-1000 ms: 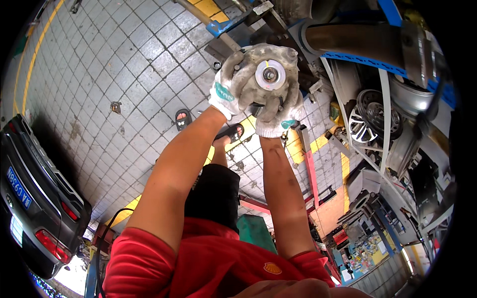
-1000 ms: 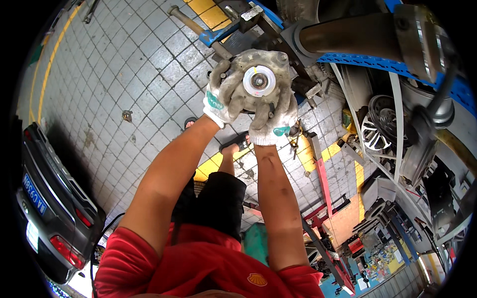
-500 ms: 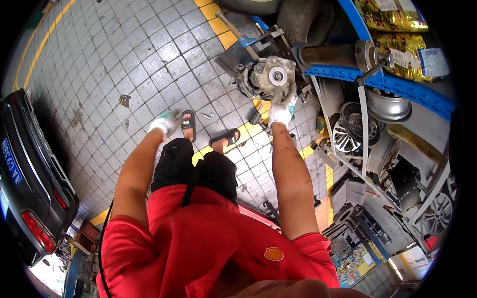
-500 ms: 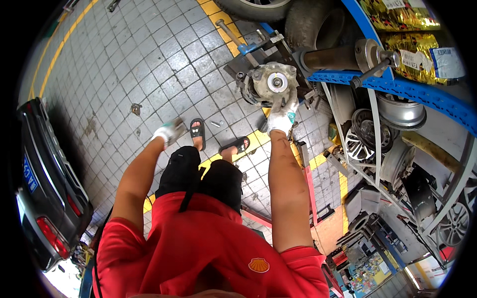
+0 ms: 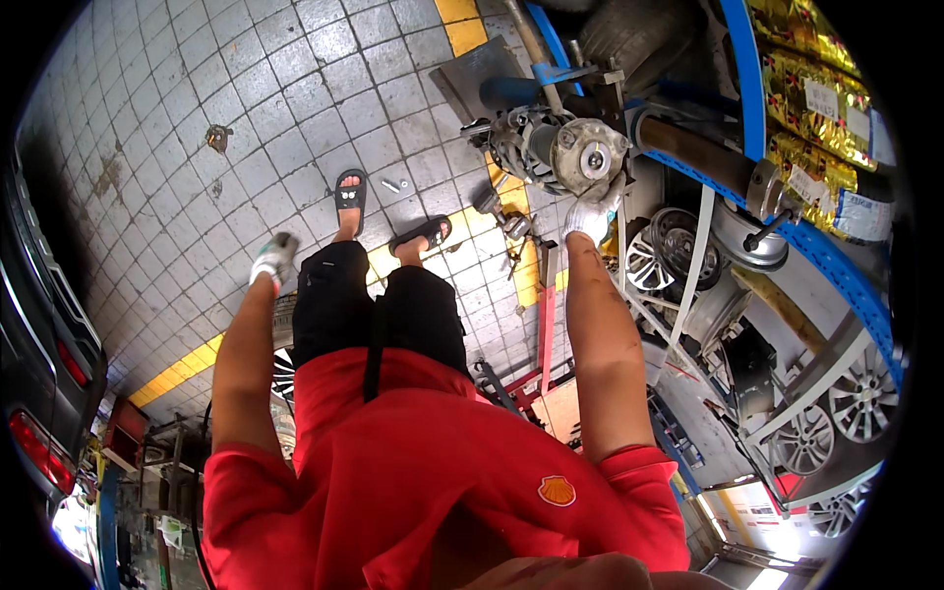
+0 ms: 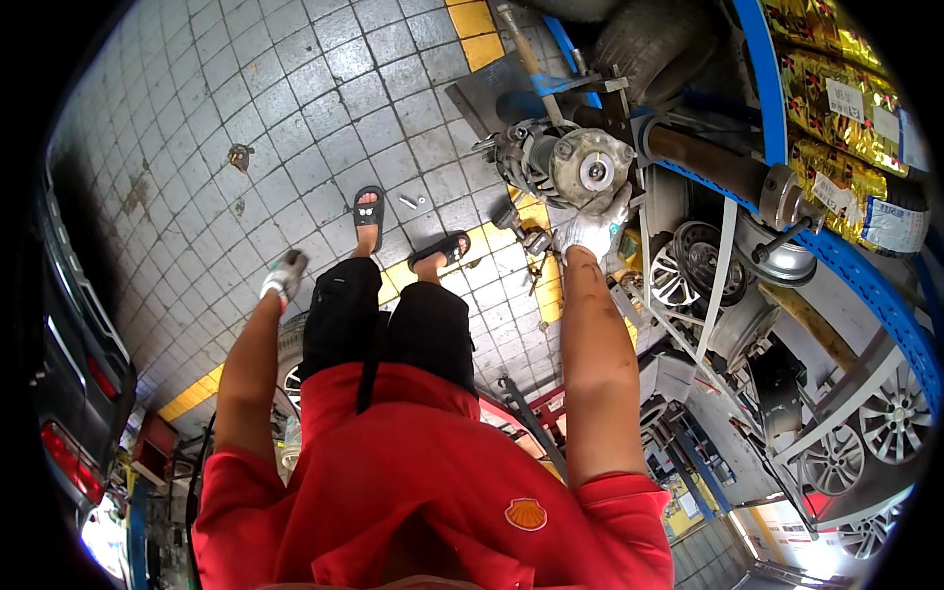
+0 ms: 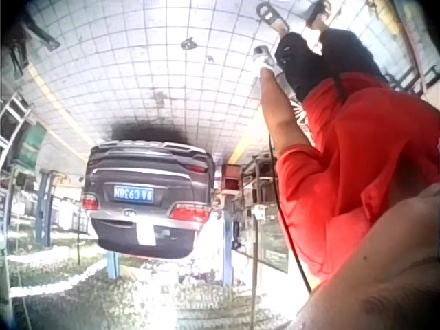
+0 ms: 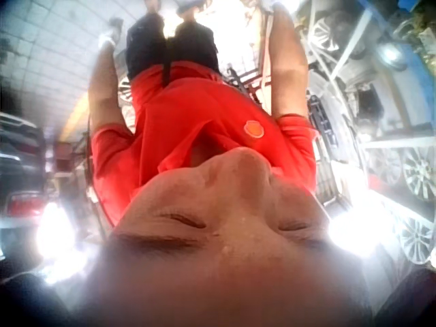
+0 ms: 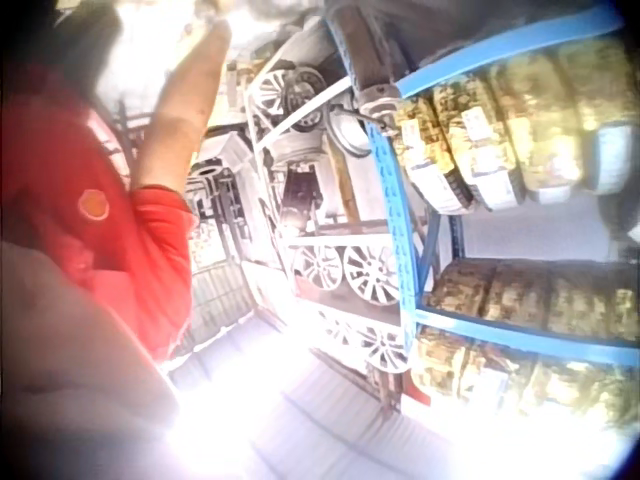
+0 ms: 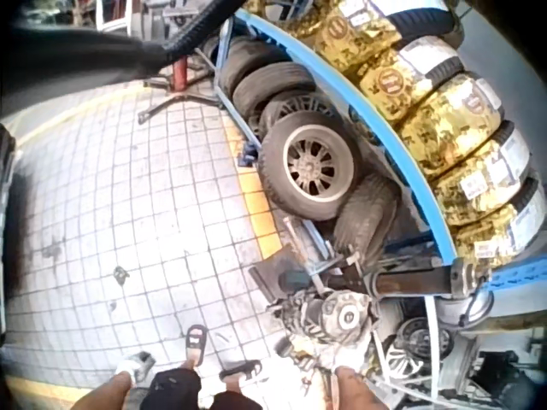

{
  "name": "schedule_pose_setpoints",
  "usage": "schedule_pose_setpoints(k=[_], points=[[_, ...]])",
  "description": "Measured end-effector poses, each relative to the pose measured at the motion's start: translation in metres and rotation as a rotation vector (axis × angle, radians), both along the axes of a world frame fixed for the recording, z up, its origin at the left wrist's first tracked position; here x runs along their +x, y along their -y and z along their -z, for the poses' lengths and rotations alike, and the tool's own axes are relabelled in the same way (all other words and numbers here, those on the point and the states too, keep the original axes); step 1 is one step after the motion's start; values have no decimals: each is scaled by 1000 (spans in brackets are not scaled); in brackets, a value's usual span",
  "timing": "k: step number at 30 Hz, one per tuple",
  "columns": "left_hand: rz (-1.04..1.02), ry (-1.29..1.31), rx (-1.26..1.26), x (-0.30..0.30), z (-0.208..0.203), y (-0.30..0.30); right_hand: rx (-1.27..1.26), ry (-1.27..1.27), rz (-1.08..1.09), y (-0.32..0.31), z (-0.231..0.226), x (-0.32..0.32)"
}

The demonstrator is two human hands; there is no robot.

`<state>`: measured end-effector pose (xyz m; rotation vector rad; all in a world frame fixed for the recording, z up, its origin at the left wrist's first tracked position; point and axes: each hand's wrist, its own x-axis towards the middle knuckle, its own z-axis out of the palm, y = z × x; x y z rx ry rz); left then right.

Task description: The person uses a cordless impact wrench to remove bolts from a car suspension assembly, then detaches the brake caliper and rotor. They place the components on the floor and continue to disassemble the assembly using the impact wrench.

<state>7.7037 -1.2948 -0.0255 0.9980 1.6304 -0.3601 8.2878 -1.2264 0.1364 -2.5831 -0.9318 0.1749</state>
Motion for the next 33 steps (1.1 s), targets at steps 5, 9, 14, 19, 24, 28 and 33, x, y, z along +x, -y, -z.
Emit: schedule_pose_setpoints(k=[5,9,14,19,24,28,33], points=[[-107,454,43,156,-42,-46,-202,-94,-16,1,2,32],[28,615,132,307,-143,-94,-553,-110,-72,0,-27,66],[-144,543,240,448,-157,-141,85,-488,108,-7,-90,87],[-197,414,113,498,-174,-153,854,-1064,228,1,-263,60],[-347,421,272,514,-153,-133,736,-1534,58,-19,-304,83],[-422,463,312,523,-152,-130,823,-1635,-81,-17,-293,95],[-655,574,356,534,-157,-146,661,-1490,-24,-31,-294,115]])
